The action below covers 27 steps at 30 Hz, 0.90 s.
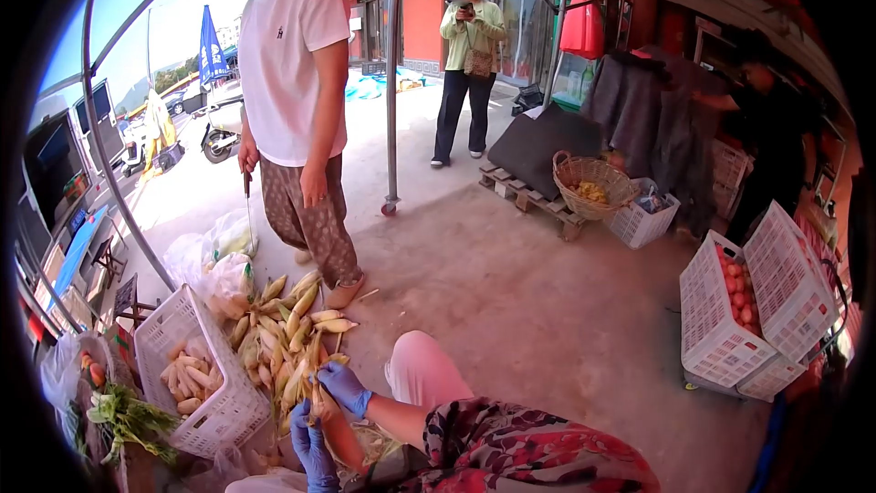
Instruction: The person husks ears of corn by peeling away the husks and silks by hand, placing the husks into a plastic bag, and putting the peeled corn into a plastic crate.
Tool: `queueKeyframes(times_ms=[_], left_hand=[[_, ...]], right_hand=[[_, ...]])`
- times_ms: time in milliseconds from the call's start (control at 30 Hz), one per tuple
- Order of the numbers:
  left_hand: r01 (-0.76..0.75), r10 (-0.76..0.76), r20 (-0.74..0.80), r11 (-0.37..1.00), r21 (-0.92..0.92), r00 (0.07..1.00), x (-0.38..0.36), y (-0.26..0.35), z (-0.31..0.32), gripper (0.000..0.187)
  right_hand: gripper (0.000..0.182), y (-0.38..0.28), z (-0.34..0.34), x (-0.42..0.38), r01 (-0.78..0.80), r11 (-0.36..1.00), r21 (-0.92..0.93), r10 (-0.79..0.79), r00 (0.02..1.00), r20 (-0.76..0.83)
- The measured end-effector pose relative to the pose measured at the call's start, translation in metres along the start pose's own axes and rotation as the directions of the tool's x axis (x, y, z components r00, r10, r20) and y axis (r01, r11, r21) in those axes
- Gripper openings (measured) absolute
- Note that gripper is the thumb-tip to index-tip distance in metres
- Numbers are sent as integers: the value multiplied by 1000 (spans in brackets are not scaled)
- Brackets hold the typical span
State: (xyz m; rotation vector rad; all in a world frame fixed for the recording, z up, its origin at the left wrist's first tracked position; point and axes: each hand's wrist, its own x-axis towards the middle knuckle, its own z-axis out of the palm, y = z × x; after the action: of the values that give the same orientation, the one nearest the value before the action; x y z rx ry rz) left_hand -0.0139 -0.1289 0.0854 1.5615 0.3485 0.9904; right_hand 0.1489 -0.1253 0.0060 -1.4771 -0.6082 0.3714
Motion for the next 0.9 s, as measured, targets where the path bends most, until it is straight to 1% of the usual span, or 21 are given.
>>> queueKeyframes(times_ms=[33, 67, 100, 133, 200, 233, 267, 300, 333, 400, 433, 533, 600, 633, 667, 700, 733, 767, 800, 867, 900], left_hand=[[38, -32, 59, 993, -113, 998, 4, -3, -1, 12], [81, -54, 122, 971, -223, 991, 10, -10, -1, 12], [135, -138, 8, 954, -268, 990, 17, -17, 9, 11], [168, -165, 39, 926, -339, 986, 21, -16, 9, 11], [225, -202, 100, 847, -481, 974, 33, -12, 12, 12], [294, -284, 92, 841, -454, 954, 34, -4, 20, 13], [310, -286, 123, 901, -304, 950, 30, -3, 21, 8], [341, -324, 108, 904, -258, 940, 20, 2, 24, 7], [374, -363, 92, 903, -212, 927, 7, 6, 28, 6], [413, -385, 197, 901, -131, 902, -15, 6, 20, 5], [401, -364, 221, 904, -151, 905, -24, 11, 15, 5], [392, -356, 231, 911, -130, 905, -24, 10, 8, 6], [336, -320, 216, 941, -39, 922, -4, 0, -2, 6], [297, -310, 193, 950, 97, 931, 13, -14, -10, 8], [22, -147, 184, 836, 548, 972, 29, -3, -13, 20], [-262, 33, 284, 499, 826, 958, 41, 13, -13, 44], [-326, 214, 258, 411, 851, 942, 54, 24, -6, 56], [-355, 264, 256, 459, 815, 930, 65, 41, 3, 61], [-360, 265, 245, 642, 677, 933, 74, 48, 10, 63], [-316, 214, 245, 783, 536, 946, 81, 31, 19, 76], [-248, 167, 219, 872, 421, 961, 82, 11, 25, 83]], right_hand=[[18, 23, 5, 4, 61, 993, 100, -64, 997, 32], [20, 31, 9, 5, 260, 949, -177, -243, 964, 112], [19, 39, 19, 4, 188, 980, -69, -184, 981, 62], [18, 44, 27, 3, 121, 992, 42, -122, 992, 20], [19, 54, 26, 7, 181, 955, -233, -193, 981, -28], [19, 59, 20, 12, 240, 885, -399, -252, 967, 24], [20, 64, 14, 18, 299, 782, -547, -310, 948, 75], [21, 66, -4, 28, 393, 608, -690, -353, 912, 208], [26, -3, -34, 16, -92, 991, -98, 102, 989, 110], [23, 70, -59, 63, -306, 936, 175, 324, 942, -86], [22, 53, -80, 76, -414, 610, 676, 610, 790, -67], [30, 39, -89, 98, -206, 886, 415, 322, 918, -230], [42, -12, -93, 102, -196, 663, 723, 456, 872, -181], [48, -44, -89, 100, -149, 779, 609, 349, 910, -224], [46, -63, -84, 98, -75, 791, 607, 232, 955, -184], [44, -86, -78, 97, 10, 834, 552, 109, 977, -183], [44, -101, -71, 95, 84, 850, 520, 16, 983, -184], [44, -118, -63, 88, 114, 821, 559, -56, 991, -120], [44, -129, -53, 84, 150, 789, 596, -108, 989, -106], [42, -156, -38, 68, 55, 688, 723, -44, 998, -34], [40, -153, -30, 68, -55, 495, 867, -21, 997, 75]])
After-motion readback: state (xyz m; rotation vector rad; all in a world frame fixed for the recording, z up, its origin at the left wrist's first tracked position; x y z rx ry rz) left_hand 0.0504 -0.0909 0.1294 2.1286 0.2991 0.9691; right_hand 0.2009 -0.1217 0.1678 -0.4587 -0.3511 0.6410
